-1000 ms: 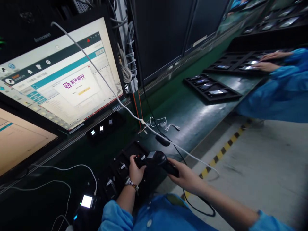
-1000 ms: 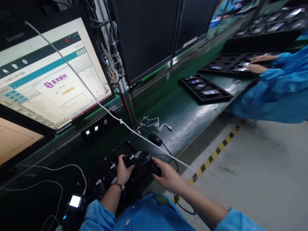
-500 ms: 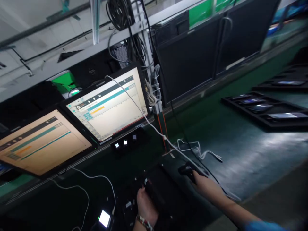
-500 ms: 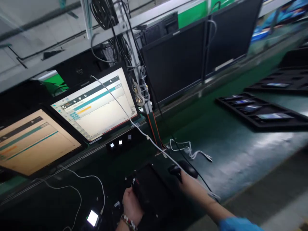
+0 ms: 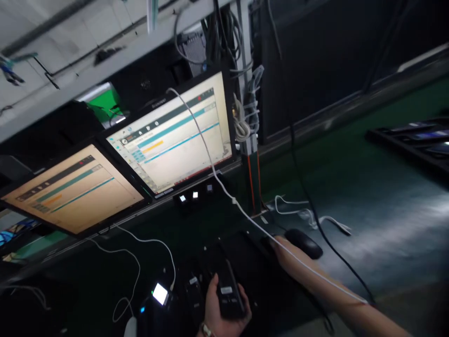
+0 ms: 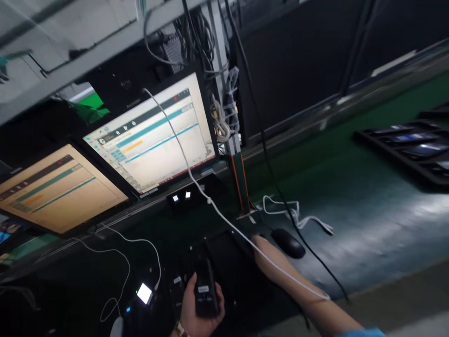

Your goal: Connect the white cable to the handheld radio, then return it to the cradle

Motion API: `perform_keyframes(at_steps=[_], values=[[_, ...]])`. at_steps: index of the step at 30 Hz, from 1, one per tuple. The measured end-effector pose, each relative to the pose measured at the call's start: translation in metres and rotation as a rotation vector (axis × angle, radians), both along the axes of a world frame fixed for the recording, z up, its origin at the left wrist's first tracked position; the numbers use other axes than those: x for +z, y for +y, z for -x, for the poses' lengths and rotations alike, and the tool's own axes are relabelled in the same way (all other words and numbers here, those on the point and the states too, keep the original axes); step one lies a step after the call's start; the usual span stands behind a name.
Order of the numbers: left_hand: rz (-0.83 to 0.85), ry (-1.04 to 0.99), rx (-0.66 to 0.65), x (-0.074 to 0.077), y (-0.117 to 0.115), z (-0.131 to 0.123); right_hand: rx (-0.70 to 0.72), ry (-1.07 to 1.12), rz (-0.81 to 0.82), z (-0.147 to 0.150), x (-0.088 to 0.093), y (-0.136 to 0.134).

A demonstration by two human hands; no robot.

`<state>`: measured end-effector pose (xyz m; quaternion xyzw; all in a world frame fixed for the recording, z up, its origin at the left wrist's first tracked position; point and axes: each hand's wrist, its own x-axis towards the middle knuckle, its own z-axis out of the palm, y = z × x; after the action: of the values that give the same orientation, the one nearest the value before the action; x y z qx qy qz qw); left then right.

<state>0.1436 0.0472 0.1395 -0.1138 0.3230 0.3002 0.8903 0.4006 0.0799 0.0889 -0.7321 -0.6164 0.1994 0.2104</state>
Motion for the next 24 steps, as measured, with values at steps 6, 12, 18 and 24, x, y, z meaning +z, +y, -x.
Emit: perform_keyframes(at_steps=[6,12,18,24], values=[[-0.202,-0.017,-0.108,0.008,0.000,-0.001,0.463,0.389,-0.251,0.065,0.071,-0.063],[-0.313,-0.034,-0.266,0.009,-0.003,-0.002,0.403,0.287,-0.289,0.076,0.089,-0.077],[-0.370,0.063,-0.314,0.006,-0.003,-0.009,0.422,0.255,-0.172,0.073,0.092,-0.079],[-0.464,0.232,-0.307,0.000,-0.005,-0.014,0.461,0.157,-0.036,0.072,0.104,-0.081]])
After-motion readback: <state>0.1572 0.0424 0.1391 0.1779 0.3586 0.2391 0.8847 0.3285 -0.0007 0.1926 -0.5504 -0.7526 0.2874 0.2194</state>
